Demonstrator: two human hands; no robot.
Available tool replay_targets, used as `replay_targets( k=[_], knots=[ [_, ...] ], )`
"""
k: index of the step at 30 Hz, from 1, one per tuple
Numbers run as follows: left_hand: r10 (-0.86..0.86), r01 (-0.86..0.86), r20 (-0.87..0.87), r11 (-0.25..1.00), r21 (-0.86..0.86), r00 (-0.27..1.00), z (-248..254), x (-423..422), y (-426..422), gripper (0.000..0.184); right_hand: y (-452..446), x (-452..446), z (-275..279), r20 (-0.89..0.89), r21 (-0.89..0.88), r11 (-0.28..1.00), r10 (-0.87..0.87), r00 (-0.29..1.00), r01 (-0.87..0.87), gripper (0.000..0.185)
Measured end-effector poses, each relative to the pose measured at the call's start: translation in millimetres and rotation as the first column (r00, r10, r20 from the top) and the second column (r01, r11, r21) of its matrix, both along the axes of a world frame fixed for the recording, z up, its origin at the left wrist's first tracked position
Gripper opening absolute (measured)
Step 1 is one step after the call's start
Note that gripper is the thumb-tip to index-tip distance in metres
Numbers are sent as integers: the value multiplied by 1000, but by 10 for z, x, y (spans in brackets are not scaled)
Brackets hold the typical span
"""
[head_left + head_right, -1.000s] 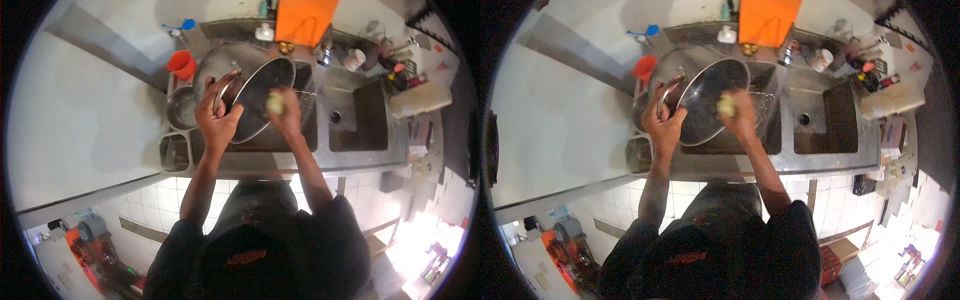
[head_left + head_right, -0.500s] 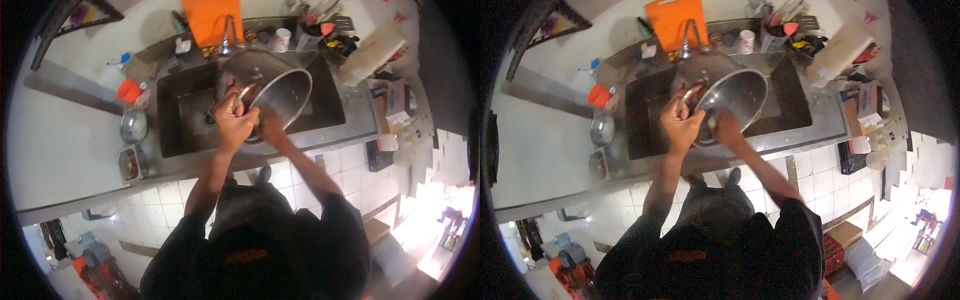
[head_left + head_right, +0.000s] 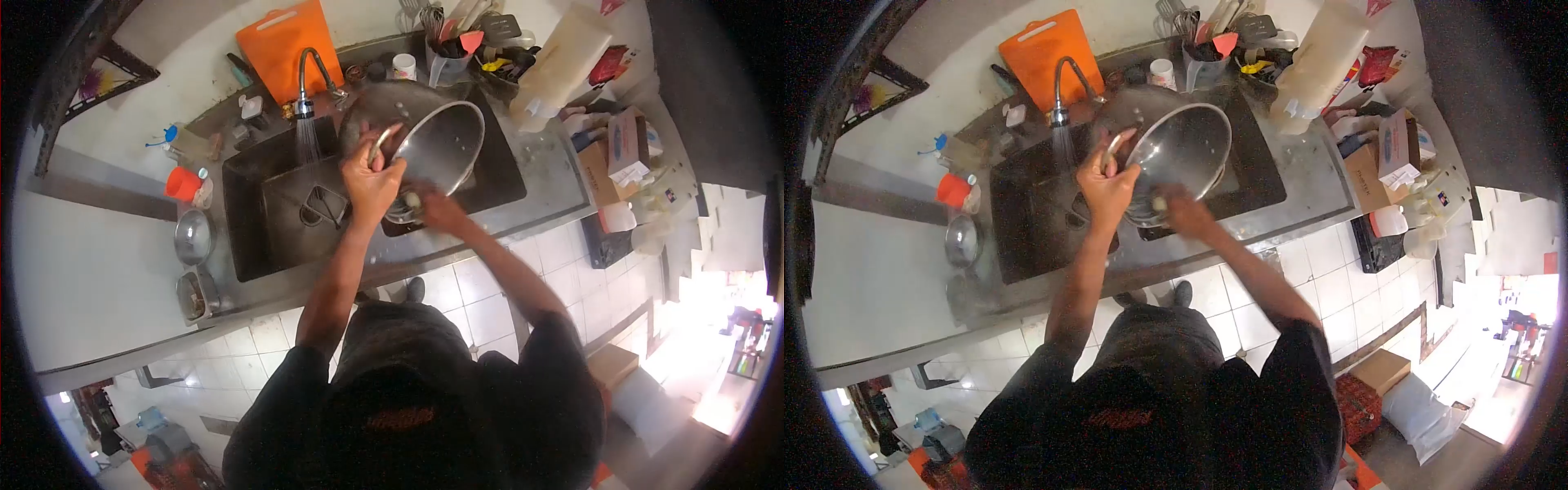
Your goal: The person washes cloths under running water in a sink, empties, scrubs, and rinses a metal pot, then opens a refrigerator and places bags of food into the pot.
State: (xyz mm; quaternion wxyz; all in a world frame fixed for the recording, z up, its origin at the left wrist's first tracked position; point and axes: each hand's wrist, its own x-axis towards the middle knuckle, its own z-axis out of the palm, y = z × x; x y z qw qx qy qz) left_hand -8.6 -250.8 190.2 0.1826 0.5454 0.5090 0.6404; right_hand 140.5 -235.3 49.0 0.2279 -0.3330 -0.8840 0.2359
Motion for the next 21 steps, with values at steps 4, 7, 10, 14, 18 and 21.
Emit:
replay_targets(
  k=[4, 7, 10, 14, 18, 21],
  knots=[
    [-93, 90, -14, 985, -149, 996, 7, 353, -28, 48, 318, -297, -13, -159, -247, 922, -342, 926, 298, 39],
    [-174, 186, -166, 980, 64, 971, -209, 444, 153, 46, 204, -763, -514, -761, -534, 844, -503, 410, 47, 41],
    [-128, 121, -56, 985, -122, 990, -264, 288, 173, 42, -180, -505, 134, -583, -806, 552, -680, 446, -213, 38],
    [-42, 48, 52, 990, -132, 998, -458, 67, 197, 38, -119, -273, 142, -48, -781, 610, -269, 962, 132, 37],
    [-170, 170, 11, 978, -118, 985, -426, 220, 91, 32, -93, -614, -175, -358, -627, 769, -429, 829, 127, 32],
    [-94, 102, 59, 982, -158, 994, -608, 205, 66, 25, 244, -555, 170, -813, -427, 383, -560, 162, -819, 31]
  ],
)
